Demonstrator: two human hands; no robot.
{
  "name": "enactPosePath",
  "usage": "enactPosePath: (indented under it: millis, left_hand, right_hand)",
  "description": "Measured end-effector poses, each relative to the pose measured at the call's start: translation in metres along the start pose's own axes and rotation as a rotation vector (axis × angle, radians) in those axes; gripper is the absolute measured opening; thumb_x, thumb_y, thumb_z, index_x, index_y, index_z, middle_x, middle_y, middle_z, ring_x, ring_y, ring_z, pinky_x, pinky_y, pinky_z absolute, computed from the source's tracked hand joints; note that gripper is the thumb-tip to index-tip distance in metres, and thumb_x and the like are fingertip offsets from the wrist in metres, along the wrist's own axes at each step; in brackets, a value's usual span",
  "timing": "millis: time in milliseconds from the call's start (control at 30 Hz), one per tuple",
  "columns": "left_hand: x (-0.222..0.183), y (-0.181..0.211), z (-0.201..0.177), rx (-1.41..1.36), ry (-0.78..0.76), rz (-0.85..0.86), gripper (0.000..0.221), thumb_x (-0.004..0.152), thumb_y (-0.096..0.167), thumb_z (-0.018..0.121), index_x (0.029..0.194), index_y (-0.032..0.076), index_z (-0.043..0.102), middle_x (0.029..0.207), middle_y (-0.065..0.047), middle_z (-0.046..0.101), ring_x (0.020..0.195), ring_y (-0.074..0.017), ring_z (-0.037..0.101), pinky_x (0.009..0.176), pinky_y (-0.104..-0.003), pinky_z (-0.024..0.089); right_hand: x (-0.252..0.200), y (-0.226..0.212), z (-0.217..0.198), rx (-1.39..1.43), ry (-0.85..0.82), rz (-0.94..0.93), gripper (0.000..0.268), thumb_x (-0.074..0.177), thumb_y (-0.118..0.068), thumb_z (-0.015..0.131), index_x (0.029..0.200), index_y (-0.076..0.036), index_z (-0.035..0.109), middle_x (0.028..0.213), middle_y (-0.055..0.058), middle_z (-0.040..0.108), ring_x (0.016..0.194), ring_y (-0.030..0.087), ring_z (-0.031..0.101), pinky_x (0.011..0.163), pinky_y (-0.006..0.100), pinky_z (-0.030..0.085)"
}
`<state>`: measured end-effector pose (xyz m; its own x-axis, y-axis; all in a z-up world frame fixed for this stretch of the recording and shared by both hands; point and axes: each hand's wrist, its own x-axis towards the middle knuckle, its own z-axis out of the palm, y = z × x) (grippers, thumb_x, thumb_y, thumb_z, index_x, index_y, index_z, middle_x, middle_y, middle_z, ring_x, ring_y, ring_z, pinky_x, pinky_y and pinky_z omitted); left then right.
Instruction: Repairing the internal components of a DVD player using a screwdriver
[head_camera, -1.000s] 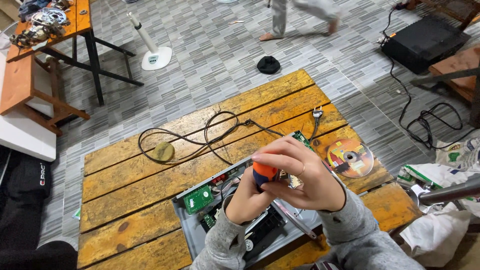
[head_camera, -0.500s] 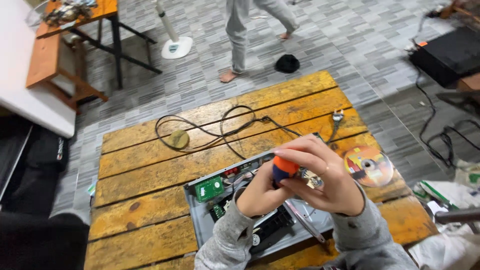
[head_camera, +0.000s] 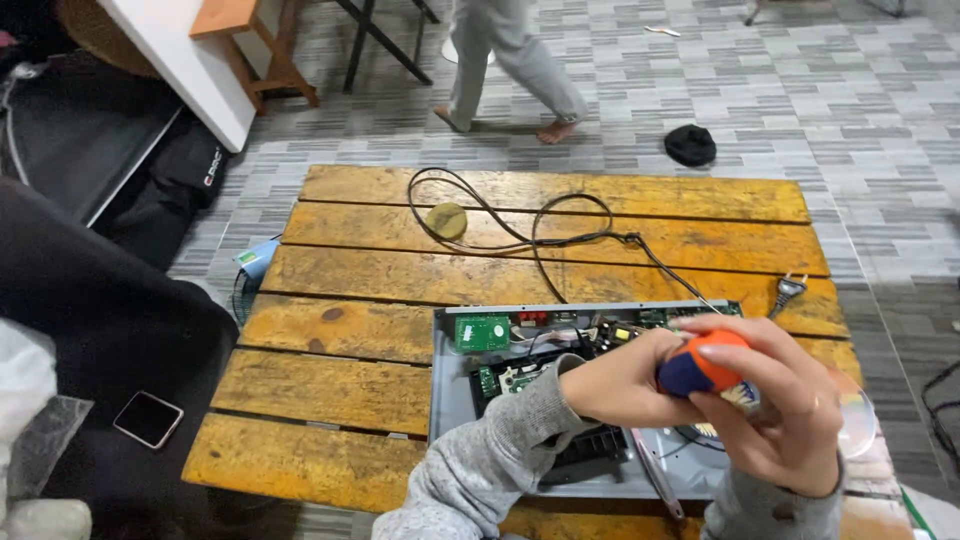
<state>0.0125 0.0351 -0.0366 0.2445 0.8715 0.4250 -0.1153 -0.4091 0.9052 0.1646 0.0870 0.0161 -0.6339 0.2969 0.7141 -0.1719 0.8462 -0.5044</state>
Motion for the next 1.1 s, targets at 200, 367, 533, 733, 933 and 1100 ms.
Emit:
enactPosePath:
  millis: [200,367,533,733,933,1100]
  left_hand:
    - [-0.012,-0.028,-0.011,0.016,-0.272,0.056,0.030,0.095,0.034,0.066,0.116,0.014,0.056,0.108,0.001,0.060,0.098,-0.0120,0.059,0.090,-0.028,0.055]
    - [-0.007,-0.025,-0.008,-0.080,-0.323,-0.002,0.021,0.088,0.033,0.071,0.093,0.015,0.060,0.087,0.007,0.057,0.083,-0.0069,0.053,0.079,-0.022,0.051]
    - [-0.007,-0.047,-0.017,-0.170,-0.223,-0.062,0.037,0.089,0.027,0.078,0.120,0.015,0.061,0.112,0.006,0.062,0.104,-0.0076,0.058,0.098,-0.026,0.054]
    - [-0.017,-0.063,-0.029,-0.161,-0.058,-0.213,0.036,0.085,0.016,0.075,0.117,0.011,0.057,0.101,-0.001,0.059,0.089,-0.0089,0.058,0.076,-0.025,0.055]
    - [-0.013,-0.049,-0.021,-0.130,-0.370,-0.072,0.047,0.093,0.039,0.068,0.128,0.012,0.054,0.128,-0.006,0.058,0.124,-0.0171,0.057,0.109,-0.035,0.055]
    - [-0.014,-0.094,-0.006,-0.367,-0.739,-0.192,0.056,0.086,0.003,0.088,0.136,0.008,0.062,0.134,-0.001,0.067,0.132,-0.0104,0.057,0.121,-0.032,0.051]
  right_hand:
    - [-0.016,0.029,0.004,0.088,-0.043,-0.304,0.023,0.089,-0.024,0.063,0.109,-0.017,0.056,0.105,0.028,0.068,0.078,0.031,0.068,0.072,0.036,0.056]
    - [-0.013,0.042,0.005,0.303,-0.054,-0.308,0.018,0.092,-0.029,0.062,0.108,-0.025,0.056,0.102,0.022,0.072,0.075,0.027,0.073,0.071,0.037,0.062]
    - [-0.015,0.049,0.009,0.428,-0.067,-0.196,0.026,0.091,-0.023,0.063,0.117,-0.019,0.058,0.113,0.025,0.067,0.093,0.034,0.074,0.086,0.045,0.062]
    - [-0.005,0.026,0.022,0.149,0.011,-0.057,0.033,0.098,-0.017,0.053,0.129,-0.009,0.046,0.127,0.035,0.059,0.120,0.045,0.067,0.102,0.051,0.056]
    - [-0.006,0.013,0.003,0.118,-0.065,-0.199,0.050,0.084,-0.024,0.078,0.126,-0.019,0.051,0.112,0.021,0.069,0.093,0.027,0.075,0.081,0.033,0.063]
    - [0.018,0.039,0.007,1.071,-0.617,-0.388,0.038,0.106,-0.016,0.050,0.142,-0.027,0.050,0.132,0.030,0.060,0.069,0.034,0.082,0.070,0.050,0.069]
